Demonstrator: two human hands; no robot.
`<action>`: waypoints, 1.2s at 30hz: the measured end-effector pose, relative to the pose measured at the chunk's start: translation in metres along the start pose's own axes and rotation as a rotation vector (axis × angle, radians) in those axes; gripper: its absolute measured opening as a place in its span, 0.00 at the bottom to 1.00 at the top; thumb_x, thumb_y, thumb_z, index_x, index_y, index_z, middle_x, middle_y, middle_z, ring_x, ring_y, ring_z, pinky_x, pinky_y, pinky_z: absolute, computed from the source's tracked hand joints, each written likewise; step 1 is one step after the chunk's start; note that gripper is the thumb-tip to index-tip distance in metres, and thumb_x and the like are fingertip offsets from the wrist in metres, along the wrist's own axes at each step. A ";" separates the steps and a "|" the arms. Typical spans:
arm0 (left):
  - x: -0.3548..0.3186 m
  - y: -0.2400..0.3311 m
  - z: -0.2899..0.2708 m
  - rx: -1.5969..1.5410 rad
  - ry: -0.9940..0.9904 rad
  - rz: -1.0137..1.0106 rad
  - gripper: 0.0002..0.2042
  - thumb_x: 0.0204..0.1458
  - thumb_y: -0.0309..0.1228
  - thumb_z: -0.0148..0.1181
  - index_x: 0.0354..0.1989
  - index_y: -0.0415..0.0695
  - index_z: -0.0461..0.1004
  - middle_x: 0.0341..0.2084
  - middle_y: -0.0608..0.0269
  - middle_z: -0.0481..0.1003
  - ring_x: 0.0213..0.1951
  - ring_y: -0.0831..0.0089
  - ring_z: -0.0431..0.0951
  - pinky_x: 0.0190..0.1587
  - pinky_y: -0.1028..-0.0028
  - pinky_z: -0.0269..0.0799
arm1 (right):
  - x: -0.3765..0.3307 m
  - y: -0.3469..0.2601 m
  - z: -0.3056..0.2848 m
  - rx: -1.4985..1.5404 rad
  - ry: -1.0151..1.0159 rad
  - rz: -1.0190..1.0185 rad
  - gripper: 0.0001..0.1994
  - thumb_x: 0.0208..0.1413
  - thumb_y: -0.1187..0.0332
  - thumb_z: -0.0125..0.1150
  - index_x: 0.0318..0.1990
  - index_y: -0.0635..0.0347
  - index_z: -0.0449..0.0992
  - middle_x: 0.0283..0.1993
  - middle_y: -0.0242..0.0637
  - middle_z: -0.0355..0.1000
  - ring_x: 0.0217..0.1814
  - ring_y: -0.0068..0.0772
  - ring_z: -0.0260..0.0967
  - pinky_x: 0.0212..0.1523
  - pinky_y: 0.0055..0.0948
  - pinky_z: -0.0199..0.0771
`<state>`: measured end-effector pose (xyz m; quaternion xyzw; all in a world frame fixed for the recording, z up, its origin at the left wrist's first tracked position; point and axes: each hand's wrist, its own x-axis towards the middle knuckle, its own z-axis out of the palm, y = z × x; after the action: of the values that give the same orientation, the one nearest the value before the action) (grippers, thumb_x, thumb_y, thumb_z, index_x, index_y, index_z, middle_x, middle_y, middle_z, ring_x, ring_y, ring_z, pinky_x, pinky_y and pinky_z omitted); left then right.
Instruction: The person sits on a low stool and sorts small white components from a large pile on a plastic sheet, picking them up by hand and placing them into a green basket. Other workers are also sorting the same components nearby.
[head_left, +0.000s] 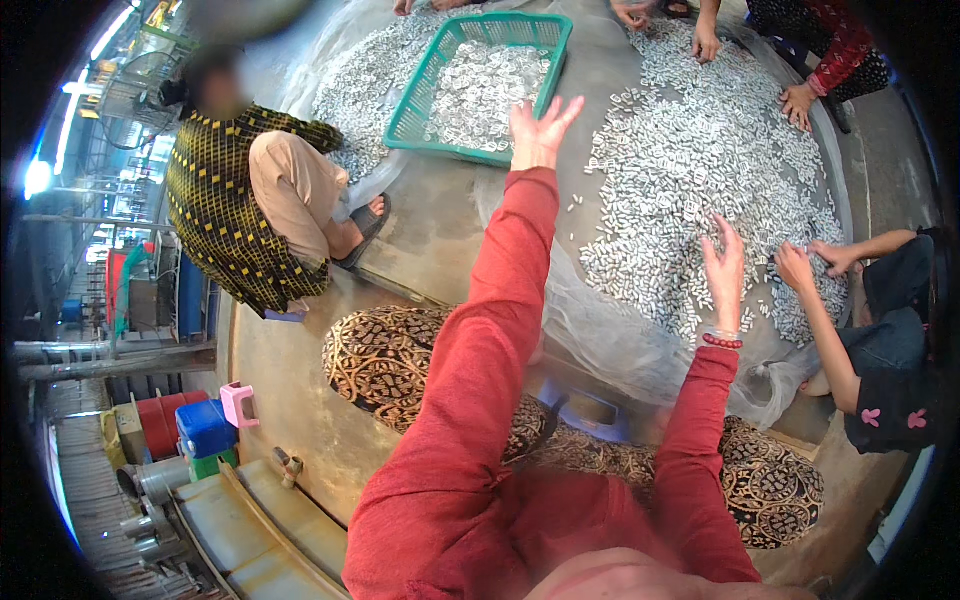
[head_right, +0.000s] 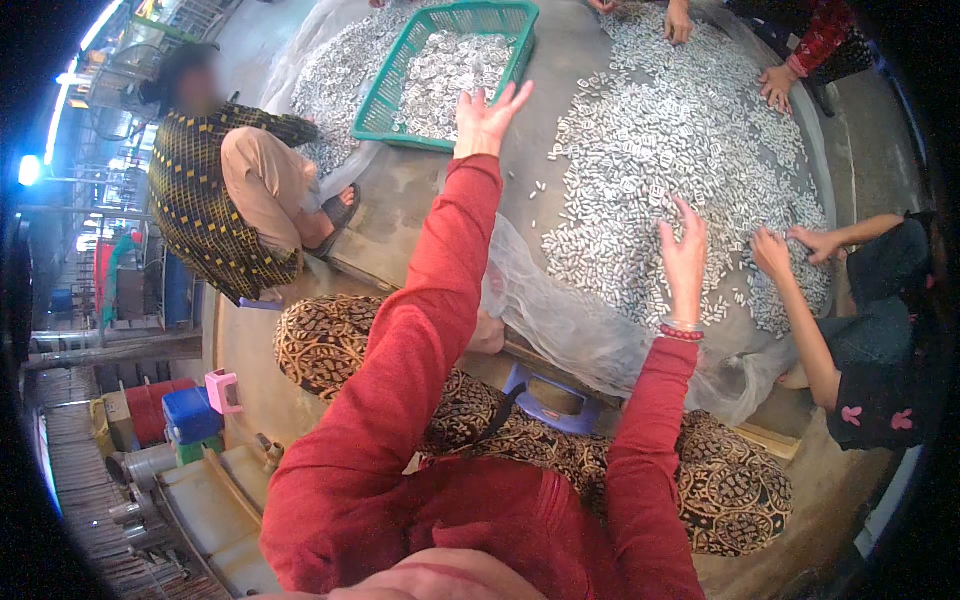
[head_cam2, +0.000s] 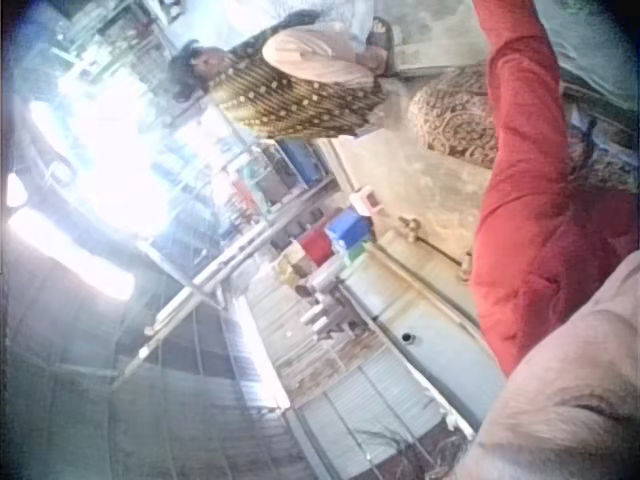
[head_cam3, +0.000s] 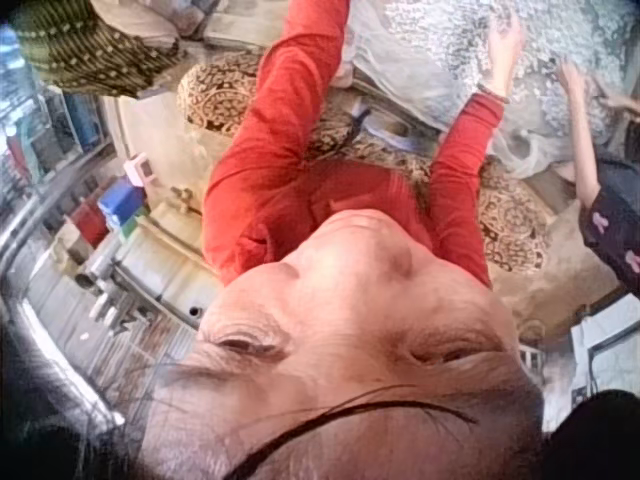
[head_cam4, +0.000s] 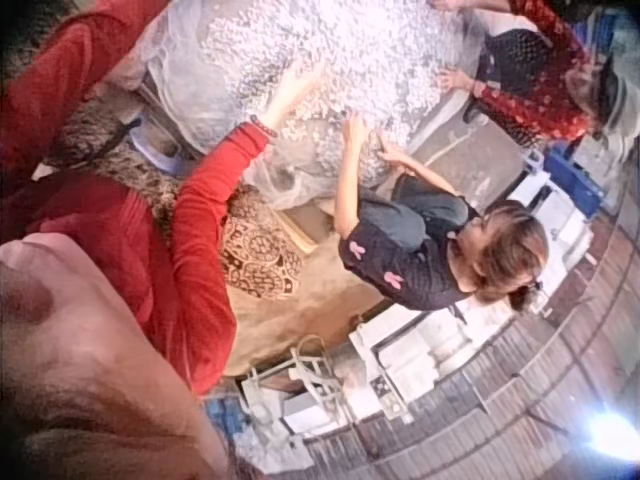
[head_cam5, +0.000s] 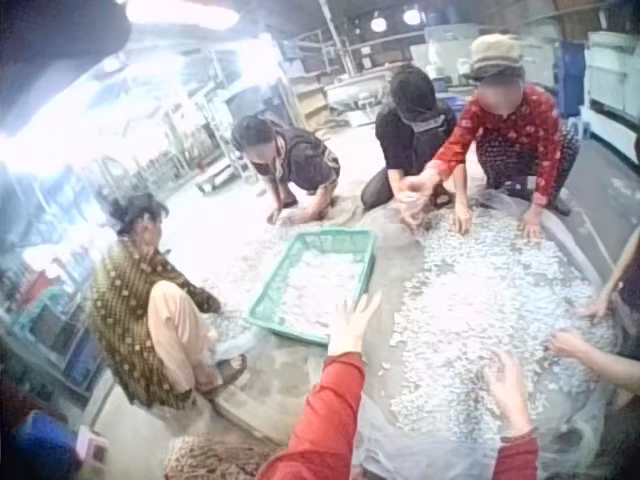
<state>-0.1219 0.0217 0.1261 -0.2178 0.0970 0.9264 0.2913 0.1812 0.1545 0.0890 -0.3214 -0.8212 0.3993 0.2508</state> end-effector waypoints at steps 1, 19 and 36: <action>0.001 0.006 -0.004 0.038 0.063 0.018 0.20 0.57 0.44 0.36 0.54 0.47 0.53 0.51 0.45 0.53 0.53 0.47 0.57 0.49 0.41 0.59 | -0.001 0.007 -0.002 -0.032 0.033 -0.035 0.22 0.46 0.70 0.56 0.53 0.56 0.65 0.47 0.46 0.65 0.51 0.43 0.61 0.52 0.34 0.60; -0.013 -0.052 -0.143 0.639 0.109 -0.364 0.15 0.51 0.25 0.51 0.46 0.33 0.61 0.43 0.46 0.66 0.43 0.58 0.69 0.47 0.65 0.69 | -0.028 0.144 -0.018 -0.300 -0.095 0.531 0.31 0.47 0.64 0.58 0.58 0.64 0.56 0.24 0.41 0.70 0.18 0.27 0.66 0.18 0.27 0.66; 0.023 -0.088 -0.190 2.304 -0.293 0.282 0.16 0.35 0.30 0.66 0.36 0.42 0.75 0.33 0.49 0.74 0.38 0.58 0.74 0.41 0.66 0.69 | -0.053 0.158 0.024 -0.063 -0.098 0.702 0.30 0.43 0.68 0.56 0.58 0.54 0.58 0.47 0.50 0.68 0.46 0.45 0.68 0.48 0.33 0.65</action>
<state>-0.0222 0.0464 -0.0575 0.2968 0.8684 0.3311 0.2195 0.2520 0.1790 -0.0621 -0.5722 -0.6836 0.4505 0.0484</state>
